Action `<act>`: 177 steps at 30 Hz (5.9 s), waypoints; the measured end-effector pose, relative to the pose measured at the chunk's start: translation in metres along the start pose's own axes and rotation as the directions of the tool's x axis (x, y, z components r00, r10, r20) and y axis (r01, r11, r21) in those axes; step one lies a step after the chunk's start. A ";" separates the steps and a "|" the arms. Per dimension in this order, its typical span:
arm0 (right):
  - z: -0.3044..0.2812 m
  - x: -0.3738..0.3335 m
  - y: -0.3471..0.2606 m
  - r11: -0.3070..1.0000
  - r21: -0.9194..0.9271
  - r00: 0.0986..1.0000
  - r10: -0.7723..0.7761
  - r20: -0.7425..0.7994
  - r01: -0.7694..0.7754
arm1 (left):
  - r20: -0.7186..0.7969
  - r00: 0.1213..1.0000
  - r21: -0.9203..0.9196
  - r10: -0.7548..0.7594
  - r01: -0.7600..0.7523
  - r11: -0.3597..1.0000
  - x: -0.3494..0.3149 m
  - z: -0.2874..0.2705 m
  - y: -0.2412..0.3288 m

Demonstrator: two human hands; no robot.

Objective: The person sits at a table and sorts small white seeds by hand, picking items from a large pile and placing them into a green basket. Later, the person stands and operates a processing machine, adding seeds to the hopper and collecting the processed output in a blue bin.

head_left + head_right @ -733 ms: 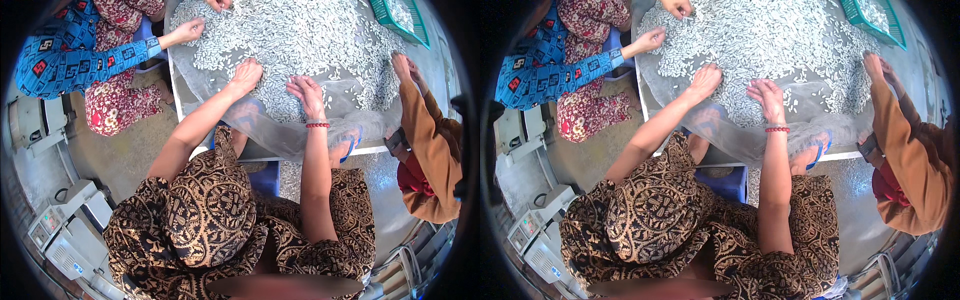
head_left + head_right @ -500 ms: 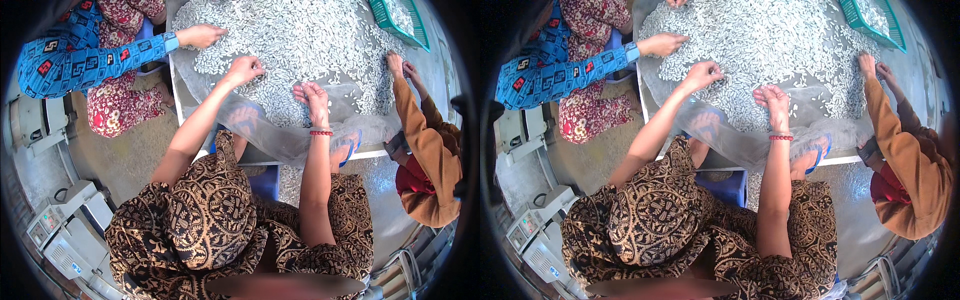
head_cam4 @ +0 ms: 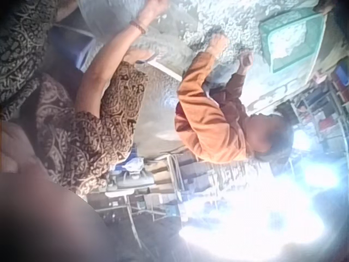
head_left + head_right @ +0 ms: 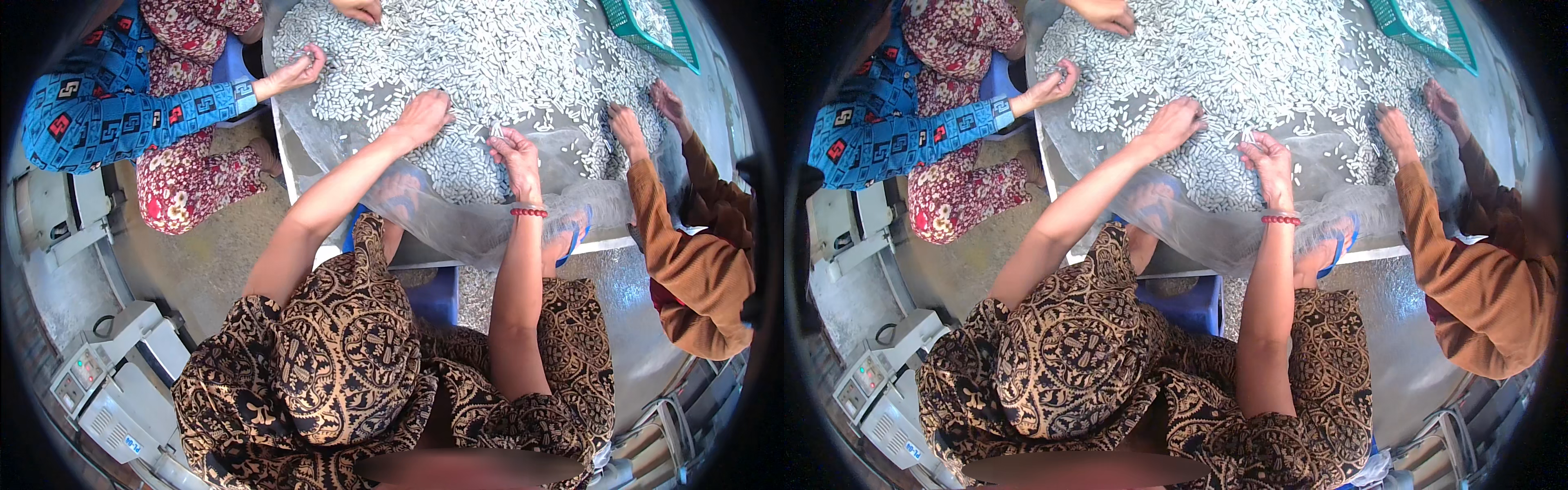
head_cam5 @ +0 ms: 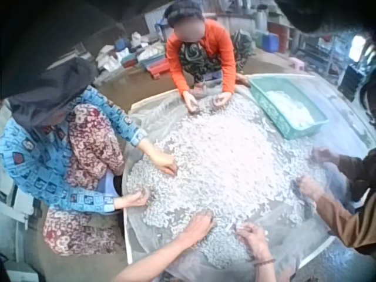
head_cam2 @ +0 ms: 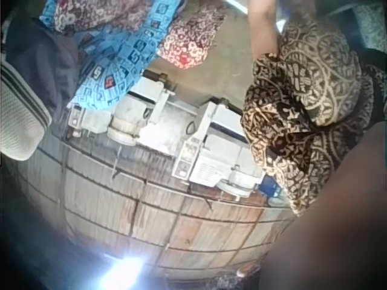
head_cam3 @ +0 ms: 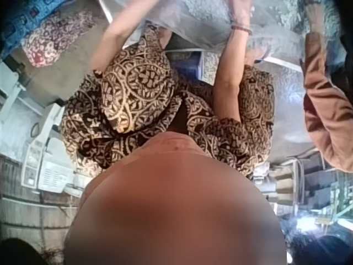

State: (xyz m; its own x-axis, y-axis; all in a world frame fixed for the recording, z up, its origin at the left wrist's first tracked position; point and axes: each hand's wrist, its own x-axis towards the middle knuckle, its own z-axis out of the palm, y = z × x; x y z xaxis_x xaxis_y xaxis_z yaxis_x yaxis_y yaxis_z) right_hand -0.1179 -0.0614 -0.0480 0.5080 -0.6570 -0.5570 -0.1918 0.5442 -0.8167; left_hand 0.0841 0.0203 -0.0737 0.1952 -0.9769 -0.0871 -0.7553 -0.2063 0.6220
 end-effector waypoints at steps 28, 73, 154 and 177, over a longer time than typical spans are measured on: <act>0.051 0.040 0.006 0.222 -0.973 0.973 -0.204 -0.112 -0.065 | 0.134 0.982 0.147 -0.133 0.113 0.983 -0.014 -0.015 -0.001; 0.020 0.006 0.002 0.983 0.150 0.968 0.065 0.243 -0.104 | 0.370 0.826 -0.531 -0.424 0.563 0.634 -0.017 -0.057 -0.015; 0.024 0.024 0.015 0.111 -0.981 0.963 -0.234 0.132 0.161 | 0.452 0.856 -0.833 -0.251 0.506 0.224 -0.031 -0.066 -0.019; 0.012 0.020 -0.035 0.805 -0.568 0.982 -0.186 0.031 0.170 | 0.331 0.874 -0.543 -0.357 0.485 0.685 -0.054 -0.071 -0.066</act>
State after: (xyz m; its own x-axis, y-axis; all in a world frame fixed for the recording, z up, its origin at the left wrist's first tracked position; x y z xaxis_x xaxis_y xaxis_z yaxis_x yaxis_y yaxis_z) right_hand -0.0908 -0.0872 -0.0292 0.5602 -0.7303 -0.3909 -0.5453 0.0301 -0.8377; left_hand 0.1675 0.0904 -0.0547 0.2326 -0.7983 -0.5555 -0.0830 -0.5853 0.8065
